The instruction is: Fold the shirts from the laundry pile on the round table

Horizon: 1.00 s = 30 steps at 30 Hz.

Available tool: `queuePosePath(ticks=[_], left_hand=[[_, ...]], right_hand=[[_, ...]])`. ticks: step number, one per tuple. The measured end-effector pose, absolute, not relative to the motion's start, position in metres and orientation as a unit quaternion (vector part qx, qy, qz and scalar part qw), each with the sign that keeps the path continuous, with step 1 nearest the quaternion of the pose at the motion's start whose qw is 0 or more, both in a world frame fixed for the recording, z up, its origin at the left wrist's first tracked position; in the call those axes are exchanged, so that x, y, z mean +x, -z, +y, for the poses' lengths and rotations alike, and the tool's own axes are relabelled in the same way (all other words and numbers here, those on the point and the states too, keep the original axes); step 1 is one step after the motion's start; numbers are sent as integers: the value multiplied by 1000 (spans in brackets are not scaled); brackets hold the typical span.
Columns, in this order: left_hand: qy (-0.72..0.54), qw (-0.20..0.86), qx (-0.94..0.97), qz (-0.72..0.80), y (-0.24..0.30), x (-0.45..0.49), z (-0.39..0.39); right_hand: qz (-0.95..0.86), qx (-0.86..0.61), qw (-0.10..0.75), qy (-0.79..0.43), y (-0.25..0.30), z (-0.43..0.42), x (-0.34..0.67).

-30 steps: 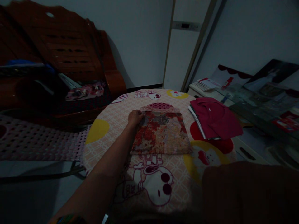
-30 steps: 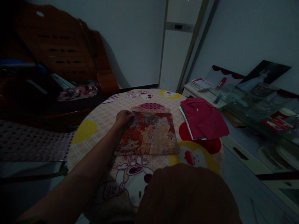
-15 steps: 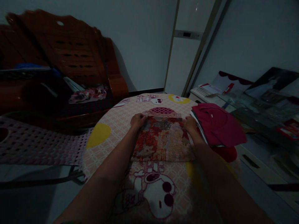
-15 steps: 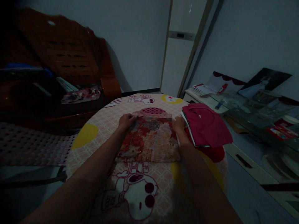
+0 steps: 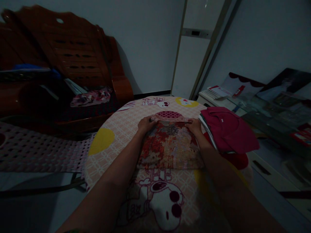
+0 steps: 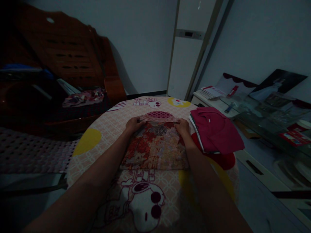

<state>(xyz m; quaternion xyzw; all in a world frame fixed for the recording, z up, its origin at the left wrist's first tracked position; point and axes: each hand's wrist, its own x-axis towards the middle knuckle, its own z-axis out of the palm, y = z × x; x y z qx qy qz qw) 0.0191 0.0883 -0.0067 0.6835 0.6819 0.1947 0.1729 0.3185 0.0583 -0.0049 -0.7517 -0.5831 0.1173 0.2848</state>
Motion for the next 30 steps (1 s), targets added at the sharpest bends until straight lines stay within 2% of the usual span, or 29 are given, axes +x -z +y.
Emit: queuePosePath(ticks=[4, 10, 22, 26, 30], left_hand=[[-200, 167, 698, 667, 9, 18, 90], [-218, 181, 707, 648, 12, 18, 90], [-363, 216, 674, 607, 19, 14, 101], [-334, 197, 682, 620, 19, 15, 100], [-282, 125, 701, 643, 20, 14, 98]], right_hand=[[-605, -768, 165, -127, -9, 66, 314], [-653, -743, 86, -121, -23, 66, 307], [-674, -718, 152, -88, -23, 81, 315], [-679, -716, 142, -77, -18, 85, 314], [-685, -718, 118, -31, -7, 83, 313]])
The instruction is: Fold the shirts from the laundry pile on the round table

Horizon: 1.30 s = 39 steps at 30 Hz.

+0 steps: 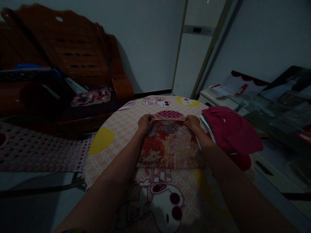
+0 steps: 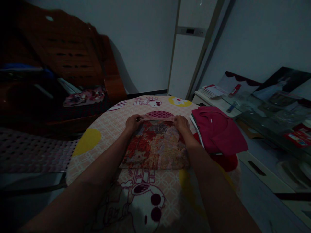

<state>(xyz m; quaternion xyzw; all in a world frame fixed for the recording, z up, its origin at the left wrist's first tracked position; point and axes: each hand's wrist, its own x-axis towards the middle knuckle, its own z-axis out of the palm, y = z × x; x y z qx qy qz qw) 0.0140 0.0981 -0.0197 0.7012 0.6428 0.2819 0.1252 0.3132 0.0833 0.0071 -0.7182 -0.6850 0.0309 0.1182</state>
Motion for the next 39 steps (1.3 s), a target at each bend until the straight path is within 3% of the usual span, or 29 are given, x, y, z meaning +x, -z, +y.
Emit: queuePosePath(ticks=[5, 11, 18, 30, 34, 39], left_hand=[[-212, 93, 715, 659, 19, 10, 109], [-179, 158, 679, 694, 7, 8, 131], [-205, 303, 635, 680, 0, 2, 143], [-505, 471, 574, 441, -2, 2, 105], [-475, 490, 597, 421, -18, -10, 71], [-356, 532, 657, 399, -16, -18, 29]], right_hand=[[-689, -716, 112, 10, 5, 91, 321], [-622, -771, 101, -89, 7, 105, 329], [-602, -745, 258, -128, 3, 107, 328], [-514, -585, 532, -333, -9, 73, 335], [-526, -542, 535, -379, -21, 30, 343], [-590, -553, 430, -402, -10, -24, 343]])
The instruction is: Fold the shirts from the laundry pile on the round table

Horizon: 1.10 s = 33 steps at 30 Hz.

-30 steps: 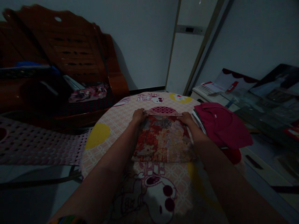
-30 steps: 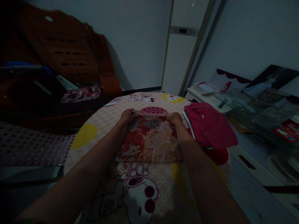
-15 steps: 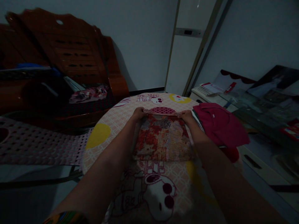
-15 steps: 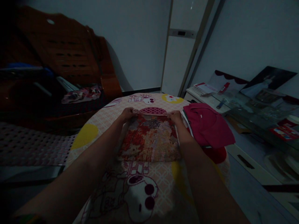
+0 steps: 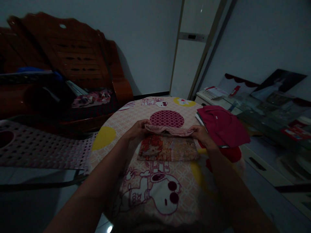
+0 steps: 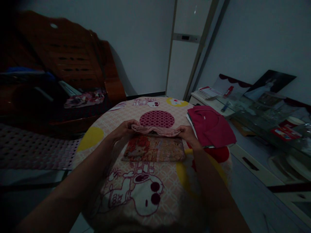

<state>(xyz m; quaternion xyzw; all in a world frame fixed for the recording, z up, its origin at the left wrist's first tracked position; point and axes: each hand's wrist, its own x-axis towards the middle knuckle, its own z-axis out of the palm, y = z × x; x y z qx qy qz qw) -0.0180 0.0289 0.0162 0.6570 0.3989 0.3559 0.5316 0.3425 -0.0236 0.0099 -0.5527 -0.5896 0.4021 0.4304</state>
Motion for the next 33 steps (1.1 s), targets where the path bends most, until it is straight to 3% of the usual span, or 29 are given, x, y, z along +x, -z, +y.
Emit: queuePosePath(ticks=[3, 8, 15, 19, 26, 33], left_hand=[[-324, 521, 686, 392, -10, -18, 17], [-342, 525, 677, 386, -15, -22, 13], [-152, 603, 712, 326, -32, -39, 6], [-165, 581, 715, 353, -29, -38, 7], [-181, 553, 729, 361, -28, -22, -2], [-139, 611, 708, 327, -28, -32, 1]], right_hand=[[-618, -559, 402, -379, -1, -36, 338], [-620, -556, 426, -353, -6, -39, 339], [-651, -550, 325, -410, -19, -55, 341], [-657, -577, 363, -321, -18, -58, 334], [-724, -596, 272, -217, -13, -60, 314], [-700, -513, 285, -407, -21, -66, 318]])
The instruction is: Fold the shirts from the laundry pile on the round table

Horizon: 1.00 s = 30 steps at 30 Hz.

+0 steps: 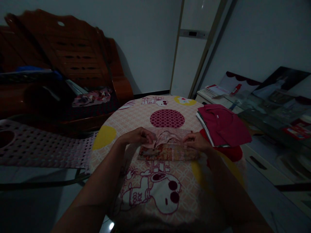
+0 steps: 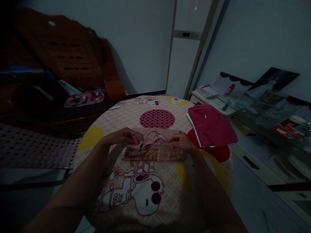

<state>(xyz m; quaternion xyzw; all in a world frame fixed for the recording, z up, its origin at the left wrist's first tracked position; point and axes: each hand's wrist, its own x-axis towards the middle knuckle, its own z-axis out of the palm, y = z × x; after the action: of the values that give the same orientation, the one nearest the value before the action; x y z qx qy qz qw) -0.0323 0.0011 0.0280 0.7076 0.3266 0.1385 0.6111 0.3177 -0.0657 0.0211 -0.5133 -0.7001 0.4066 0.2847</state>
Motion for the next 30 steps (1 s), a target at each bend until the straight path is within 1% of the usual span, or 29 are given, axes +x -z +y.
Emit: queuePosePath(ticks=[3, 7, 9, 11, 16, 18, 20, 22, 25, 27, 30], left_hand=[[-142, 595, 713, 343, -30, -33, 0], [-220, 539, 719, 381, -26, -23, -2], [-239, 500, 729, 403, -20, -17, -2], [-240, 461, 747, 415, -16, -13, -1], [-219, 407, 791, 402, -17, -7, -5], [-196, 395, 807, 393, -21, -3, -10], [-157, 356, 837, 386, -25, 4, -15], [-113, 289, 867, 390, -26, 11, -19], [-76, 203, 890, 401, -24, 20, -24], [-61, 171, 895, 407, -22, 24, -26], [-32, 130, 900, 415, -21, 28, -28]], right_hand=[[-646, -533, 311, -450, -18, -66, 322], [-566, -626, 396, -363, -10, -60, 332], [-540, -661, 413, -317, -8, -58, 337], [-520, -694, 399, -298, -6, -58, 341], [-565, -733, 267, -269, -4, -58, 342], [-586, -739, 239, -231, -2, -55, 342], [-587, -748, 242, -191, 0, -52, 341], [-581, -760, 243, -163, 0, -50, 340], [-583, -763, 232, -156, -1, -51, 338], [-579, -758, 238, -182, -3, -53, 338], [-553, -751, 251, -259, -6, -58, 340]])
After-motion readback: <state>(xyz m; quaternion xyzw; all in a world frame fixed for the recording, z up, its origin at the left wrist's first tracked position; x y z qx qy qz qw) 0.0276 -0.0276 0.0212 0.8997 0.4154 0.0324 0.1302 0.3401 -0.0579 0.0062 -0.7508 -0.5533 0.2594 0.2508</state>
